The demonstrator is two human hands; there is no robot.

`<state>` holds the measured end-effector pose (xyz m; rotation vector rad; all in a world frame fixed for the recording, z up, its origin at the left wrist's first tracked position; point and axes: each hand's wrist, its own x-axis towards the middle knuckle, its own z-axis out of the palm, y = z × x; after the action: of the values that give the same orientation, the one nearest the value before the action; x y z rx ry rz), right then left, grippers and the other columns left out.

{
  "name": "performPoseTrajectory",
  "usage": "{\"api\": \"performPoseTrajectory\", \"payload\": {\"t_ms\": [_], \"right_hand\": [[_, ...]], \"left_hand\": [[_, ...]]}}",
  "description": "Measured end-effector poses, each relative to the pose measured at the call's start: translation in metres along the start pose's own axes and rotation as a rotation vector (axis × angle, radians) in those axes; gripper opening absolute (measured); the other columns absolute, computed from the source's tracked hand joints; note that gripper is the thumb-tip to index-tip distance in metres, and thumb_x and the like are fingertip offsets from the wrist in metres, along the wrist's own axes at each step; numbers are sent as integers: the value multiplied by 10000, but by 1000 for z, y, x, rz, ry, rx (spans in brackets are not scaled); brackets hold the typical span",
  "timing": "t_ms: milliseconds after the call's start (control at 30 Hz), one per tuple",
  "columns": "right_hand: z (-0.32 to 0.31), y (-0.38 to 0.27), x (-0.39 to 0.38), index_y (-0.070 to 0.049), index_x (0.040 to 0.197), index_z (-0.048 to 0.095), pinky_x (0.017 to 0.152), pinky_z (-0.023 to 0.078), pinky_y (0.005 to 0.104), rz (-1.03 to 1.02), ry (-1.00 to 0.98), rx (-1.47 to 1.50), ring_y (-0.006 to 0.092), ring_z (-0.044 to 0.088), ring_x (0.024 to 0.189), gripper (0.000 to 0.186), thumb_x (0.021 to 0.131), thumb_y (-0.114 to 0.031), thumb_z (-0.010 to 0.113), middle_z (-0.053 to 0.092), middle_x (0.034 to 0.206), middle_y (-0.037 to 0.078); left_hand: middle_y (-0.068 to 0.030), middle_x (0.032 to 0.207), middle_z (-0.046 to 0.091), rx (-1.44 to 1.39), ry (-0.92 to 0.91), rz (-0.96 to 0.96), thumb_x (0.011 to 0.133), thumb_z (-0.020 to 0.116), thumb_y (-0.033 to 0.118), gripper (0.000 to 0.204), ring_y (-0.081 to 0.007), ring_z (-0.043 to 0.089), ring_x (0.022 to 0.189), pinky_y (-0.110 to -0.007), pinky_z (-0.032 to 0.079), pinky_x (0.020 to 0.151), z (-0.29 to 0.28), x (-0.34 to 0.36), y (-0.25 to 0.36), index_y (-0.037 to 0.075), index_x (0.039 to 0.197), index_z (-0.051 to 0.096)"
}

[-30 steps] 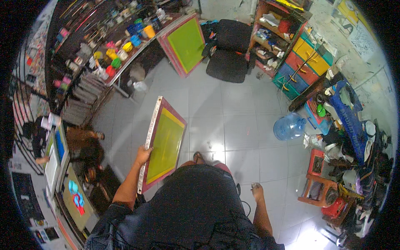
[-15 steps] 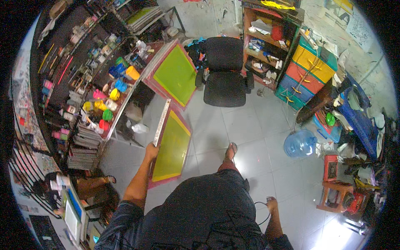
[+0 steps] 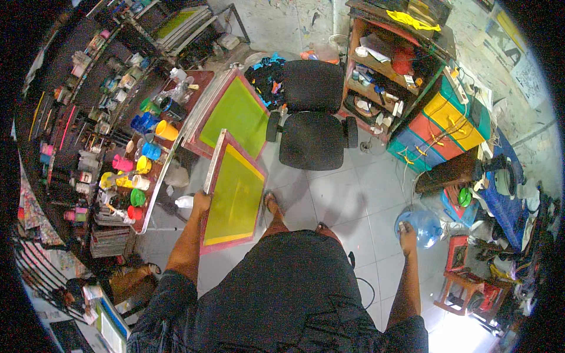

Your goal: The person moves a screen printing frame to a workbench, applies white paste with a spatula, and then wipes the surface with a cloth. The person also pours liquid from a cup onto the frame and continues wiping.

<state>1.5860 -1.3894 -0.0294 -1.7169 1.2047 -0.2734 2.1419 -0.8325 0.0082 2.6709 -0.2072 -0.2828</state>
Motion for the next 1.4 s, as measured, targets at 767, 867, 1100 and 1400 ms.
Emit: {"api": "performPoseTrajectory", "payload": {"t_ms": [767,867,1100,1400], "right_hand": [[292,-185,13,-33,1174,621,877,505,374,394,18,-270,287,654,1016,365,922,-297,630,688,1066,186],[303,-220,24,-19,1156,629,869,506,370,352,-22,-208,284,658,992,373,931,-316,603,687,1060,190],[317,-215,25,-3,1141,633,848,510,359,351,11,-313,272,663,948,366,942,-306,588,694,1026,174],[336,-249,42,-9,1131,639,830,514,344,401,28,-219,260,660,934,341,918,-275,642,695,1019,154]], "left_hand": [[-286,1077,629,135,-222,167,797,699,346,507,-451,609,1021,-521,496,879,80,547,9,-9,1137,575],[-287,1034,638,75,-39,202,793,701,335,485,-453,616,998,-523,495,873,102,587,-19,-16,1104,578],[-308,1134,609,108,-70,172,800,676,309,575,-443,594,1073,-504,483,918,98,644,18,-36,1240,539],[-297,1323,498,113,137,296,826,650,244,604,-427,467,1253,-490,367,1064,59,650,41,-3,1345,466]]}}
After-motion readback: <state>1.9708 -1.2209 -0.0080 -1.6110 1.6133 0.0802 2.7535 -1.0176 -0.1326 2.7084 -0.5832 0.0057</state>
